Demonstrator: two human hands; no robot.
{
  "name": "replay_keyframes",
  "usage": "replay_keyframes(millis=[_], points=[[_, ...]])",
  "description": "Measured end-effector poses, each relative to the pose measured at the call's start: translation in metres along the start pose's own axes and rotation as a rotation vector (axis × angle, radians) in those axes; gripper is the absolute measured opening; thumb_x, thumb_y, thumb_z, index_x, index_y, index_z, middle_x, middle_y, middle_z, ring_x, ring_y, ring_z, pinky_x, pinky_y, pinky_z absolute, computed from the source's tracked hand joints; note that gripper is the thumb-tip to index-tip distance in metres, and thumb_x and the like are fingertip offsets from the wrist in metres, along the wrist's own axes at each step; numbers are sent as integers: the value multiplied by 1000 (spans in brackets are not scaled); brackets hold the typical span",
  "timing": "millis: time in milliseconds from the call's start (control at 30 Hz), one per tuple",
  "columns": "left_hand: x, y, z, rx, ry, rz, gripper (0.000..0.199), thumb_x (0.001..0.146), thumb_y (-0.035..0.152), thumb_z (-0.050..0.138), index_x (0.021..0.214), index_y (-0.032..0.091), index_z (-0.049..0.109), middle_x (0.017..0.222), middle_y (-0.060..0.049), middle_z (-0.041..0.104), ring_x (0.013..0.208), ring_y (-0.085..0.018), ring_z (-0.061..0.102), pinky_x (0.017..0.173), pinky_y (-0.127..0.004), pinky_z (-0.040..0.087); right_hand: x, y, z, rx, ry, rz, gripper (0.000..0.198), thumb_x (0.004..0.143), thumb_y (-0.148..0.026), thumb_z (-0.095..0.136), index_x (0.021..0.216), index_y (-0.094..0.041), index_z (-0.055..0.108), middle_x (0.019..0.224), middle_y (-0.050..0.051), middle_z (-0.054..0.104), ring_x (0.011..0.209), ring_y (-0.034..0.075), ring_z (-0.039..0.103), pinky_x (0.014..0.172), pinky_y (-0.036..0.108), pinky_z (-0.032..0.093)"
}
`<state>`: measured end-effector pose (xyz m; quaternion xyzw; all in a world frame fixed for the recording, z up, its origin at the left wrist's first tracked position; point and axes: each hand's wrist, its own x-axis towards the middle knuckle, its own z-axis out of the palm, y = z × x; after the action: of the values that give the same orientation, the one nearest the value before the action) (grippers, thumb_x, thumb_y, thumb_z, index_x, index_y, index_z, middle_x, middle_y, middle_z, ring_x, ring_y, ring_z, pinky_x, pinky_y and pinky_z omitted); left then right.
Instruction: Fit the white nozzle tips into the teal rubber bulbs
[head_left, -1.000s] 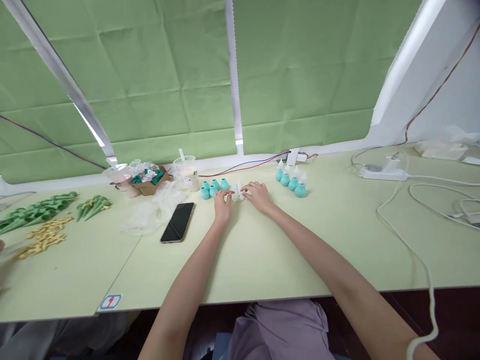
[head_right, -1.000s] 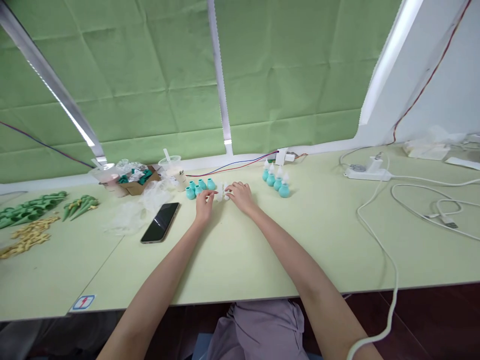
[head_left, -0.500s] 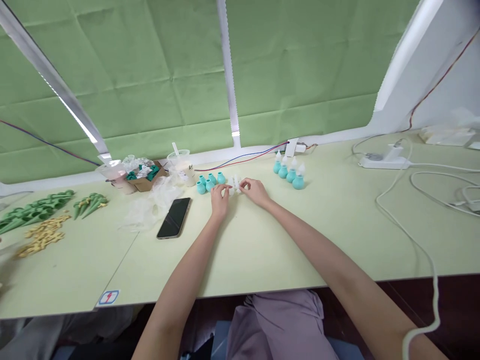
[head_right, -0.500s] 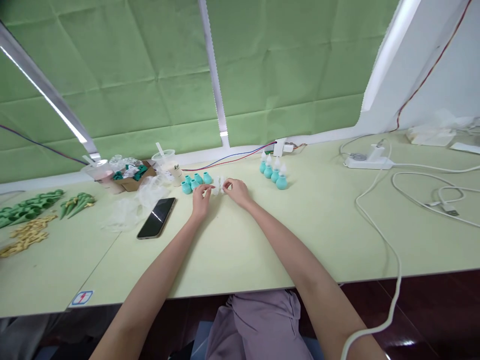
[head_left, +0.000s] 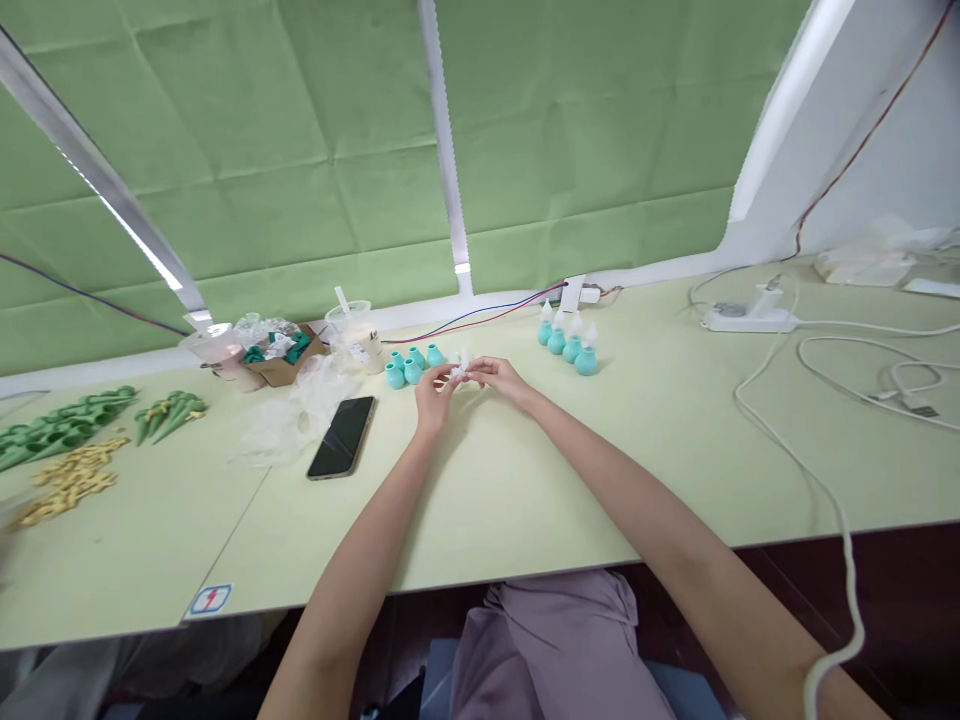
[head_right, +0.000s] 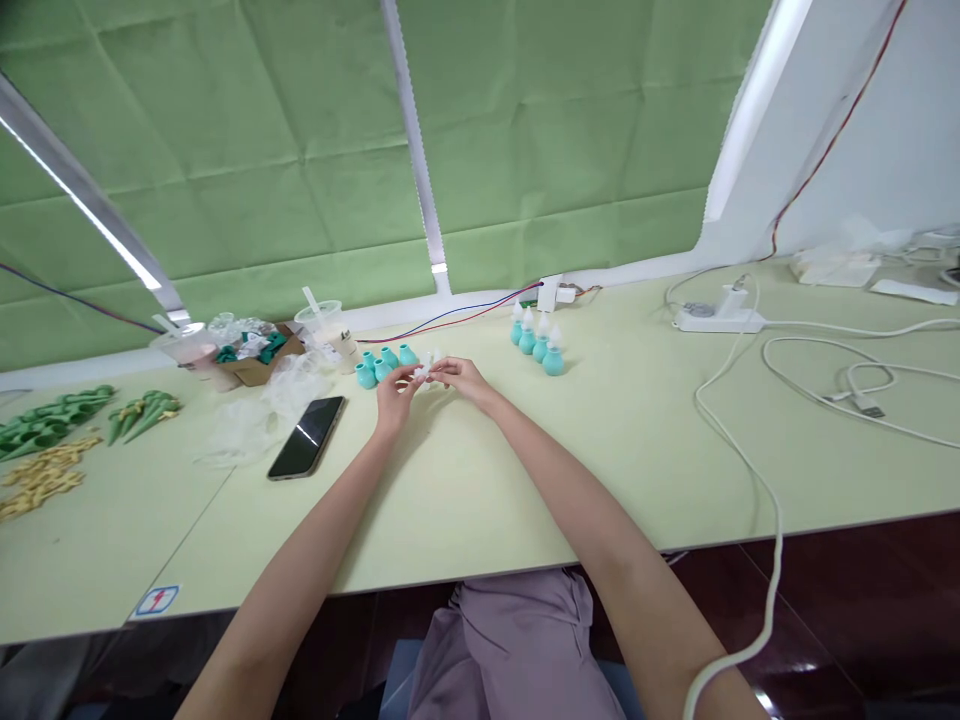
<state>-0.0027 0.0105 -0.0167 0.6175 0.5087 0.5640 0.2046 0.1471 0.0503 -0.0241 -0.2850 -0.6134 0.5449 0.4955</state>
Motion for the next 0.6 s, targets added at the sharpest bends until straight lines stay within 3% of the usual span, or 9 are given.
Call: replay_keyframes(millis=[133,233,300,400,600], points=[[2,0,0,-77,-14,-57,28,70,36,66,92,18,69,95,-6,68,75,-14,56,68,-28,45,2,4,-4,-117,-28,-9,24,62,-37,71,76,-19,65,78,2,69,76,16,61,68,27,42],[2,3,-1,-95,-16,-50,32,72,37,64,97,18,69,98,-7,67,75,-14,55,66,-27,45,2,1,-9,-338,-19,-52,17,70,-34,65,80,-20,67,86,1,68,75,14,58,73,28,43],[2,3,-1,-73,-26,-14,33,76,37,61,103,19,68,101,-7,65,76,-14,53,67,-27,45,3,-1,-13,-582,80,-74,13,76,-25,60,86,-23,68,92,1,67,77,14,57,74,28,43],[2,1,-2,-6,-82,56,34,82,35,55,111,22,64,102,-7,62,78,-14,52,68,-27,45,8,-2,-17,-958,260,-112,23,79,-14,54,93,-26,67,96,2,63,88,17,55,77,30,42],[1,-8,1,42,-105,75,38,79,30,58,116,23,61,97,-6,61,77,-14,49,70,-26,44,27,2,-14,-1378,83,-142,18,79,-19,60,93,-27,69,101,5,61,101,21,49,82,32,37]])
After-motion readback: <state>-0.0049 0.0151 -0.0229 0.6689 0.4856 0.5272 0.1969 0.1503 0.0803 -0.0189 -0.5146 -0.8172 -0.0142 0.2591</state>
